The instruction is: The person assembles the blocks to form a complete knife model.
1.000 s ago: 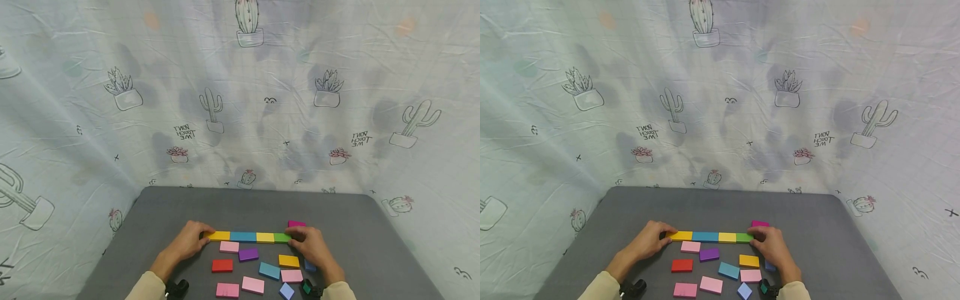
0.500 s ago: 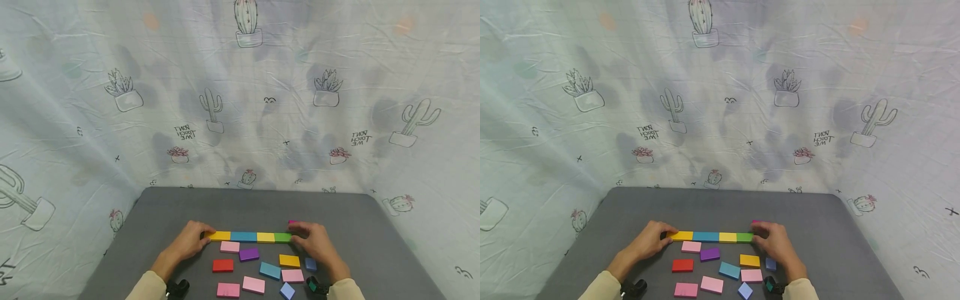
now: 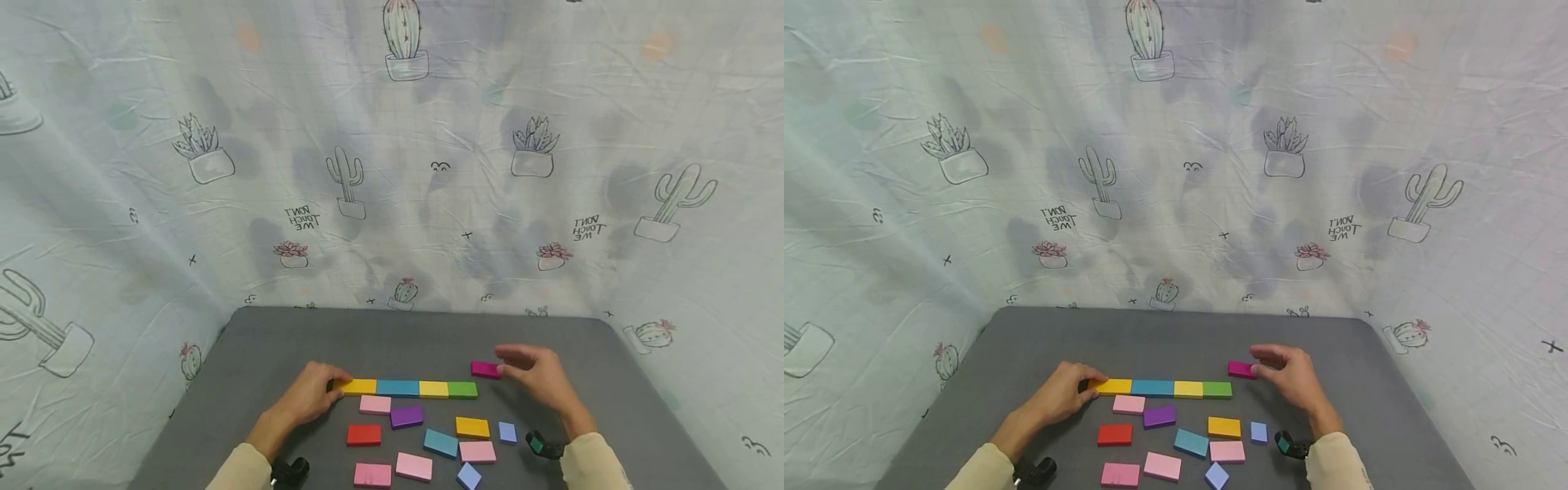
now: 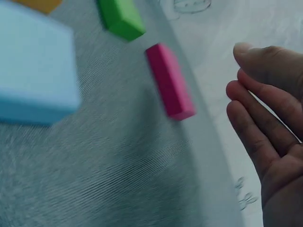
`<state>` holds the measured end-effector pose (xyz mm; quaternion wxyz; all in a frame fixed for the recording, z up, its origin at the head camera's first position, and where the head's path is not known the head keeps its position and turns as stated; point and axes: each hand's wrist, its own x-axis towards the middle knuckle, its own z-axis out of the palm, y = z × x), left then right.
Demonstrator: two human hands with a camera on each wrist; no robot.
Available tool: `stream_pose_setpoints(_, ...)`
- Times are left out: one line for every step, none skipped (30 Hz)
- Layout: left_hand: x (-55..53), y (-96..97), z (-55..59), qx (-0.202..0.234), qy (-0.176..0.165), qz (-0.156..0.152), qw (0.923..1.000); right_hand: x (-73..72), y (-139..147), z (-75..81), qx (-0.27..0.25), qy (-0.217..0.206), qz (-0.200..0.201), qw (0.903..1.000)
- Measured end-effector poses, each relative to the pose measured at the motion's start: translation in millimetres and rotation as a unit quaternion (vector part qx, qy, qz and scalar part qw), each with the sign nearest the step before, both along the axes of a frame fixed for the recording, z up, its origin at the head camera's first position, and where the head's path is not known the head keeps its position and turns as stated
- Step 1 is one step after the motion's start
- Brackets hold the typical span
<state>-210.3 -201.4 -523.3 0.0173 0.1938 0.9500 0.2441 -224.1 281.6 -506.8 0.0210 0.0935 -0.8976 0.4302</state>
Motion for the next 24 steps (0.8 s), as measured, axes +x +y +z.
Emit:
stream_pose_setpoints(0.1, -0.3, -0.1, 0.001, 0.001, -0.001, 1.0000, -1.0, 1, -3.0, -0.006, 0.001, 0.002, 1.0000)
stream_pose_setpoints(0.0, -0.6, -0.6, 0.003, 0.001, -0.002, 1.0000, -1.8, 2, -6.2, -0.011, 0.002, 0.003, 0.9999)
stream_pose_setpoints(-0.2, -0.9, -0.8, 0.004, 0.004, -0.005, 1.0000, -2.9, 3, -9.6, -0.016, 0.000, 0.002, 0.9999)
stream_pose_setpoints(-0.1, -1.0, -0.8, 0.005, 0.004, -0.005, 1.0000, -4.0, 4, -13.0, -0.021, -0.001, 0.003, 0.9998)
stream_pose_setpoints(-0.1, -1.1, -0.7, 0.005, 0.006, -0.006, 1.0000, -5.2, 4, -16.4, -0.024, -0.003, 0.004, 0.9997)
stream_pose_setpoints(0.0, -1.2, -0.6, 0.006, 0.007, -0.007, 0.9999, -6.4, 5, -19.8, -0.027, -0.007, 0.004, 0.9996)
stream_pose_setpoints(0.1, -1.2, -0.7, 0.006, 0.009, -0.008, 0.9999, -7.4, 5, -22.9, -0.031, -0.013, 0.000, 0.9994)
stream_pose_setpoints(0.2, -1.1, -0.9, 0.006, 0.010, -0.009, 0.9999, -7.9, 6, -25.7, -0.034, -0.018, 0.000, 0.9992)
stream_pose_setpoints(0.6, -1.0, -0.7, 0.006, 0.011, -0.010, 0.9999, -8.5, 6, -28.5, -0.037, -0.023, -0.002, 0.9990)
stream_pose_setpoints(0.9, -1.0, -0.7, 0.007, 0.010, -0.010, 0.9999, -8.8, 6, -31.0, -0.041, -0.026, -0.002, 0.9988)
stream_pose_setpoints(1.1, -1.1, -0.8, 0.007, 0.011, -0.012, 0.9998, -9.0, 7, -33.5, -0.043, -0.028, -0.002, 0.9986)
stream_pose_setpoints(1.3, -1.2, -0.9, 0.008, 0.013, -0.013, 0.9998, -8.9, 7, -35.5, -0.047, -0.030, -0.004, 0.9985)
stream_pose_setpoints(1.4, -1.4, -0.9, 0.008, 0.013, -0.014, 0.9998, -8.7, 7, -36.8, -0.047, -0.029, -0.003, 0.9985)
stream_pose_setpoints(1.4, -1.4, -1.0, 0.009, 0.013, -0.014, 0.9998, -8.4, 7, -37.8, -0.049, -0.028, -0.002, 0.9984)
stream_pose_setpoints(1.3, -1.4, -0.8, 0.010, 0.011, -0.014, 0.9998, -8.3, 6, -38.3, -0.049, -0.028, -0.006, 0.9984)
stream_pose_setpoints(1.1, -1.5, -1.1, 0.011, 0.011, -0.013, 0.9998, -8.2, 5, -38.6, -0.047, -0.027, -0.007, 0.9985)
stream_pose_setpoints(0.8, -1.4, -1.2, 0.010, 0.010, -0.011, 0.9998, -8.1, 5, -38.8, -0.042, -0.024, -0.007, 0.9988)
stream_pose_setpoints(0.5, -1.3, -1.2, 0.010, 0.008, -0.009, 0.9999, -8.1, 4, -38.6, -0.036, -0.022, -0.007, 0.9991)
stream_pose_setpoints(0.2, -1.1, -1.3, 0.009, 0.006, -0.007, 0.9999, -8.5, 3, -38.6, -0.030, -0.020, -0.009, 0.9993)
stream_pose_setpoints(0.0, -0.9, -1.3, 0.009, 0.007, -0.007, 0.9999, -8.6, 3, -38.8, -0.024, -0.018, -0.011, 0.9995)
stream_pose_setpoints(-0.2, -0.7, -1.2, 0.008, 0.008, -0.007, 0.9999, -8.9, 3, -39.0, -0.018, -0.015, -0.013, 0.9996)
stream_pose_setpoints(-0.4, -0.7, -0.9, 0.007, 0.009, -0.007, 0.9999, -9.4, 3, -39.4, -0.012, -0.011, -0.013, 0.9998)
stream_pose_setpoints(-0.4, -0.7, -0.7, 0.006, 0.011, -0.007, 0.9999, -9.5, 4, -39.4, -0.007, -0.008, -0.015, 0.9998)
stream_pose_setpoints(-0.5, -0.9, -0.6, 0.005, 0.012, -0.007, 0.9999, -9.4, 4, -39.4, -0.002, -0.006, -0.017, 0.9998)
